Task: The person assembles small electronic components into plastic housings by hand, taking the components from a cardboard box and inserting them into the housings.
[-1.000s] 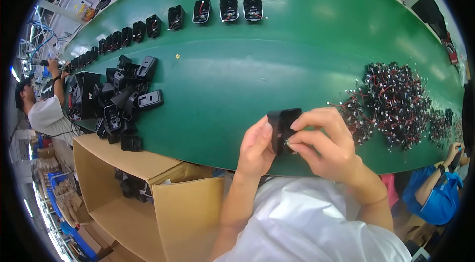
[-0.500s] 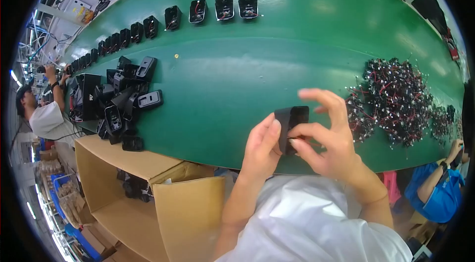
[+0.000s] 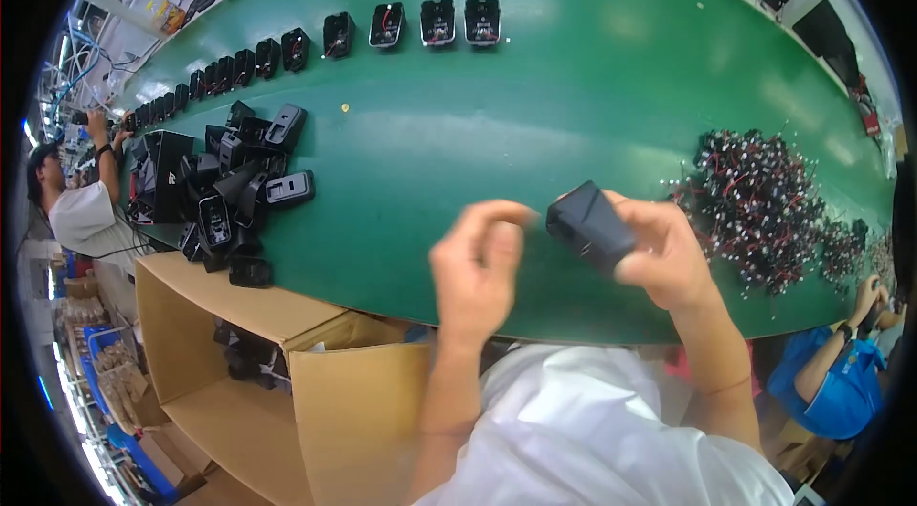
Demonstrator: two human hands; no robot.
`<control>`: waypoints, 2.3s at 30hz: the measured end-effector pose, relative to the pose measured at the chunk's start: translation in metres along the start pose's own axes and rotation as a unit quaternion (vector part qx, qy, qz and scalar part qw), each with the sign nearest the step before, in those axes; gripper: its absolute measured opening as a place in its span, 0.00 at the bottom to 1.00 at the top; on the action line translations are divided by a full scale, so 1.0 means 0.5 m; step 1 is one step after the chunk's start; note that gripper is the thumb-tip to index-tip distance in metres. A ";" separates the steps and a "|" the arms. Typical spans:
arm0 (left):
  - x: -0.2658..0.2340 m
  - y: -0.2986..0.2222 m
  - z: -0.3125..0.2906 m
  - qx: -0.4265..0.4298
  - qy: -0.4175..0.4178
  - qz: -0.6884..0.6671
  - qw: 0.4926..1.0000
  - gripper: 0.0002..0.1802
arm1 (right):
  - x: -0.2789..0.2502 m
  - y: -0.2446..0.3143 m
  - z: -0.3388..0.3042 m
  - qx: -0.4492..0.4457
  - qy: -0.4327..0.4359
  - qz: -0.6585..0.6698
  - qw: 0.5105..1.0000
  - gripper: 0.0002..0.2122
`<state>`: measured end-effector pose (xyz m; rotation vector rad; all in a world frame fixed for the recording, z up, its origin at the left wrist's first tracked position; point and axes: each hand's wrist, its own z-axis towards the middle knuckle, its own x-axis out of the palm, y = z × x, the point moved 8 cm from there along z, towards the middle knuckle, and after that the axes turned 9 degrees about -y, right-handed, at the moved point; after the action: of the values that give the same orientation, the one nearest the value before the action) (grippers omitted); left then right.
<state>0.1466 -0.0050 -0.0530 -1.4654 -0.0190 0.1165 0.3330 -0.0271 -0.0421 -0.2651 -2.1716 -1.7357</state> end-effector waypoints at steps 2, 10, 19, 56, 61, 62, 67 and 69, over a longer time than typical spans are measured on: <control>-0.083 -0.068 0.048 0.104 -0.148 0.169 0.969 0.12 | -0.012 0.004 0.015 0.091 -0.007 0.135 0.987 0.31; -0.301 -0.019 0.141 0.069 -0.310 0.515 0.797 0.27 | 0.017 0.005 0.084 0.134 -0.002 0.203 0.970 0.30; -0.291 0.005 0.131 0.167 -0.294 0.480 0.809 0.14 | -0.024 0.133 0.346 -0.287 -0.097 -0.617 0.726 0.15; 0.028 0.038 0.004 -0.042 0.020 -0.052 0.998 0.32 | -0.145 0.131 -0.070 -0.138 -0.206 -0.422 0.872 0.16; 0.033 0.048 -0.005 -0.102 0.051 -0.155 0.981 0.35 | -0.149 0.177 -0.087 -0.223 -0.245 -0.444 0.833 0.14; 0.037 0.050 -0.009 -0.111 0.058 -0.180 0.976 0.35 | -0.147 0.180 -0.085 -0.226 -0.237 -0.468 0.821 0.13; 0.051 0.047 -0.026 -0.133 0.069 -0.236 0.960 0.34 | -0.145 0.184 -0.091 -0.262 -0.229 -0.418 0.839 0.15; 0.066 0.047 -0.035 -0.144 0.103 -0.279 0.944 0.33 | -0.155 0.173 -0.086 -0.236 -0.206 -0.429 0.847 0.15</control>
<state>0.1795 -0.0168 -0.0801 -1.7037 -0.2884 -0.5215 0.4415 -0.0432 0.0148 0.3218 -2.2713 -2.9543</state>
